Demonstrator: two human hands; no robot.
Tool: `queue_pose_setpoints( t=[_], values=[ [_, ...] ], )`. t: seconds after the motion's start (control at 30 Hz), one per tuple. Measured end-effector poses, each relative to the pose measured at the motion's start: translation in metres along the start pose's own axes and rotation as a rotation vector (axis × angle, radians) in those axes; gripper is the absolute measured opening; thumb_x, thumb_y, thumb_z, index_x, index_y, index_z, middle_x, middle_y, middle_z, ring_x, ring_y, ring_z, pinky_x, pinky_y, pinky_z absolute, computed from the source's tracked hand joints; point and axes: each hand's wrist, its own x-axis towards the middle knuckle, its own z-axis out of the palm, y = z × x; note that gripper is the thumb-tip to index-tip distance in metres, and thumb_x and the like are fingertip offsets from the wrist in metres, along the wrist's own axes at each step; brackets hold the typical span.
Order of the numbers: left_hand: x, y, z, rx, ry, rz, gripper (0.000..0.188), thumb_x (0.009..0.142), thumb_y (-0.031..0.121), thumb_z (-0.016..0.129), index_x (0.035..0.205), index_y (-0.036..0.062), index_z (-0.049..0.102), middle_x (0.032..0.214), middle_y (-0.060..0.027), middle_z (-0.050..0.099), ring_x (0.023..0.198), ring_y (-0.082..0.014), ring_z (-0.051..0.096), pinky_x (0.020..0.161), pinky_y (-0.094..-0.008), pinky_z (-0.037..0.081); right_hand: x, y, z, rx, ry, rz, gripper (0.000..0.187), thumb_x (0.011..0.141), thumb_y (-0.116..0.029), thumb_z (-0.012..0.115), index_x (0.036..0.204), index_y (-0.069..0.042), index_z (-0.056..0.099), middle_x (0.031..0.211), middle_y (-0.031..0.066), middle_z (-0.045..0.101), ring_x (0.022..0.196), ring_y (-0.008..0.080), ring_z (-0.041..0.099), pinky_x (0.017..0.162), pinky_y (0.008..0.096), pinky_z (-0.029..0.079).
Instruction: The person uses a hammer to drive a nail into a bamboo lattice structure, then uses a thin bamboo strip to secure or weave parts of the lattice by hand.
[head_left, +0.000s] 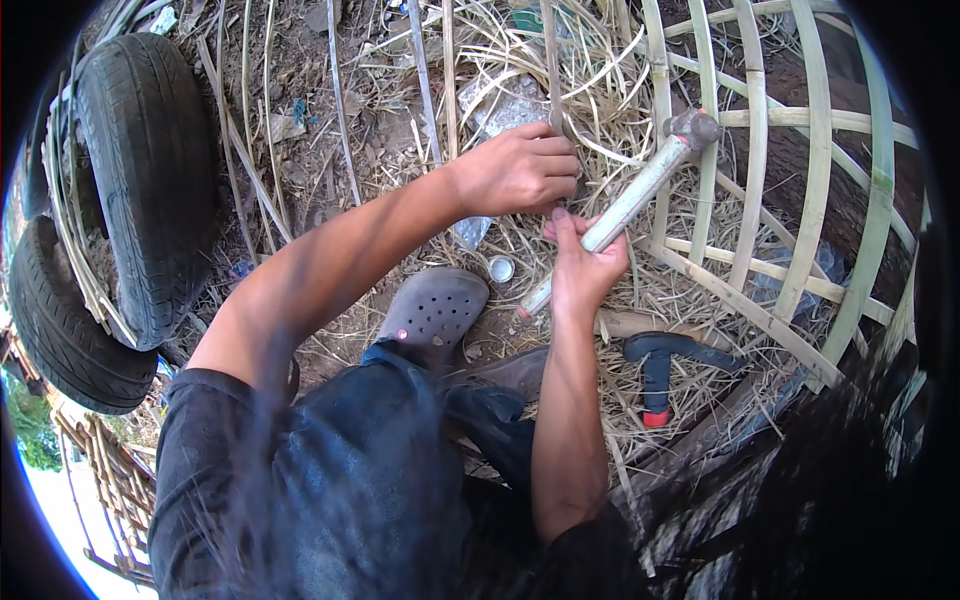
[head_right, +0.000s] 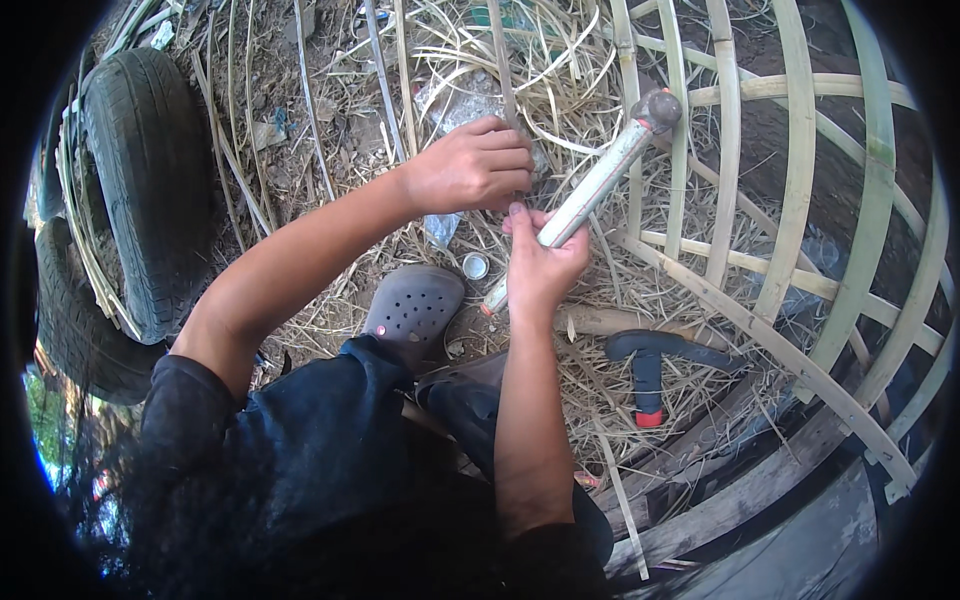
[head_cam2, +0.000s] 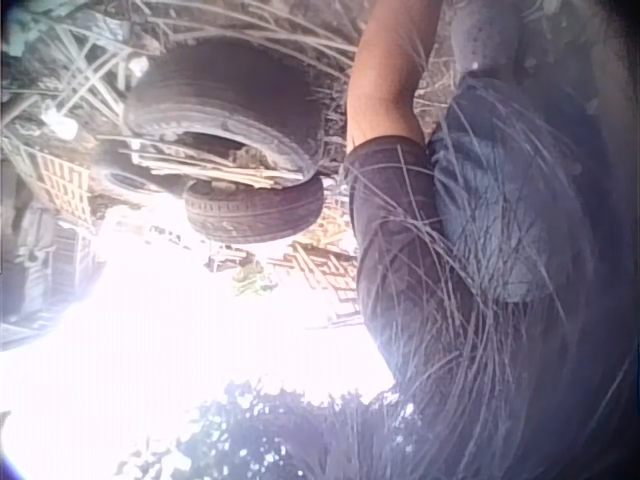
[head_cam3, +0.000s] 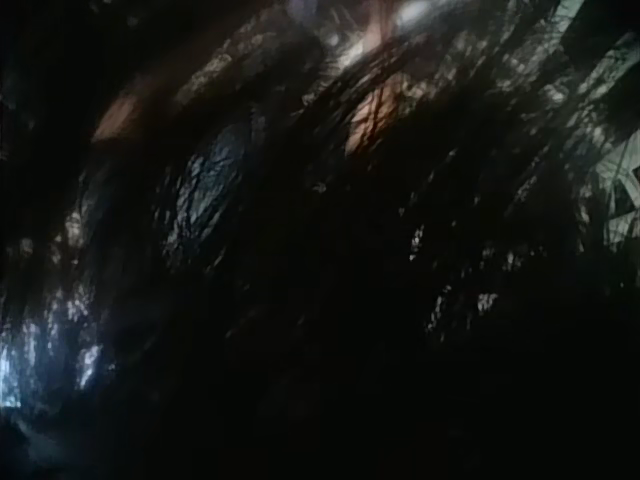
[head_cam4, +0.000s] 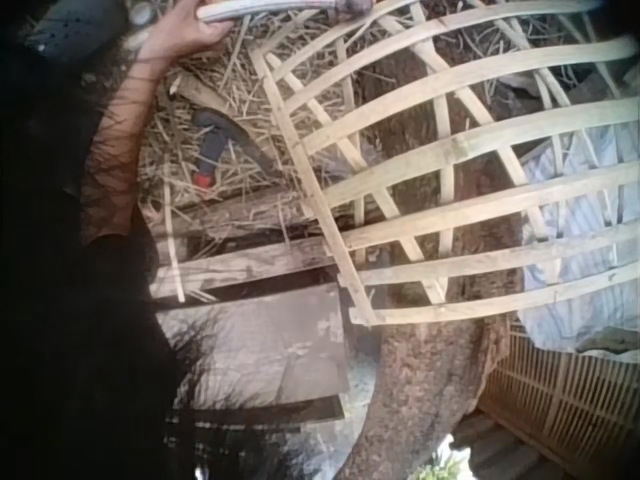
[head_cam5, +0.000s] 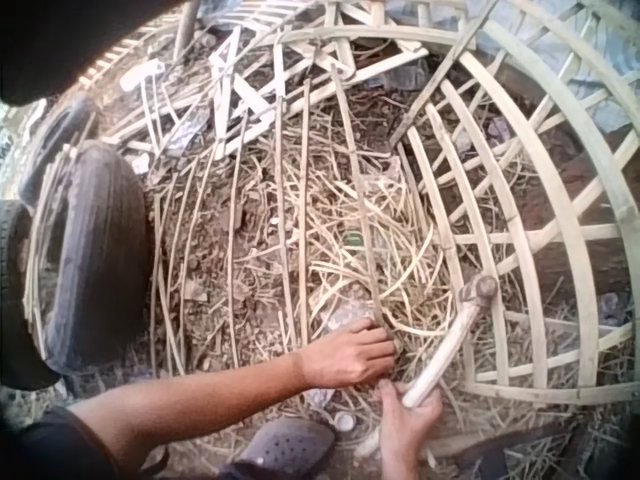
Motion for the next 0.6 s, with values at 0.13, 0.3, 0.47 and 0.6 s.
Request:
queue_pose_setpoints(
  t=[0.13,0.3,0.47,0.6],
  values=[
    [0.0009,-0.0004,0.0025,-0.020,-0.007,-0.015,0.031,0.060,0.022,0.070,0.087,0.0091,0.062,0.092,-0.0036,0.060,0.100,-0.0211,0.058,0.086,-0.0349,0.043,-0.0001,0.0014,-0.0023,0.015,-0.005,-0.019,0.022,0.081,0.006,0.068,0.088,0.003,0.048,0.075,0.0121,0.064,0.064,0.0161,0.065,0.061,0.0271,0.054],
    [0.0004,0.0004,0.0022,-0.010,0.001,-0.021,0.032,0.060,0.022,0.071,0.087,0.0087,0.062,0.094,-0.0035,0.060,0.100,-0.0209,0.058,0.087,-0.0346,0.043,-0.0007,0.0023,-0.0021,0.023,-0.004,-0.016,0.021,0.081,0.006,0.068,0.088,0.003,0.048,0.076,0.0129,0.064,0.063,0.0160,0.065,0.061,0.0273,0.054],
    [0.0001,0.0010,0.0029,0.003,0.018,-0.006,0.030,0.061,0.023,0.071,0.087,0.0102,0.063,0.094,-0.0020,0.060,0.101,-0.0206,0.057,0.087,-0.0357,0.042,-0.0010,0.0023,-0.0019,0.031,-0.005,-0.010,0.022,0.081,0.006,0.068,0.088,0.003,0.048,0.077,0.0132,0.064,0.063,0.0158,0.064,0.061,0.0272,0.054],
    [-0.0041,0.0040,0.0051,-0.007,0.022,-0.040,0.027,0.061,0.023,0.071,0.085,0.0127,0.064,0.093,0.0006,0.060,0.100,-0.0190,0.056,0.087,-0.0364,0.041,-0.0001,0.0011,-0.0006,0.036,-0.006,0.004,0.022,0.081,0.005,0.068,0.088,0.004,0.048,0.077,0.0129,0.064,0.064,0.0156,0.064,0.061,0.0272,0.054]
  ],
)
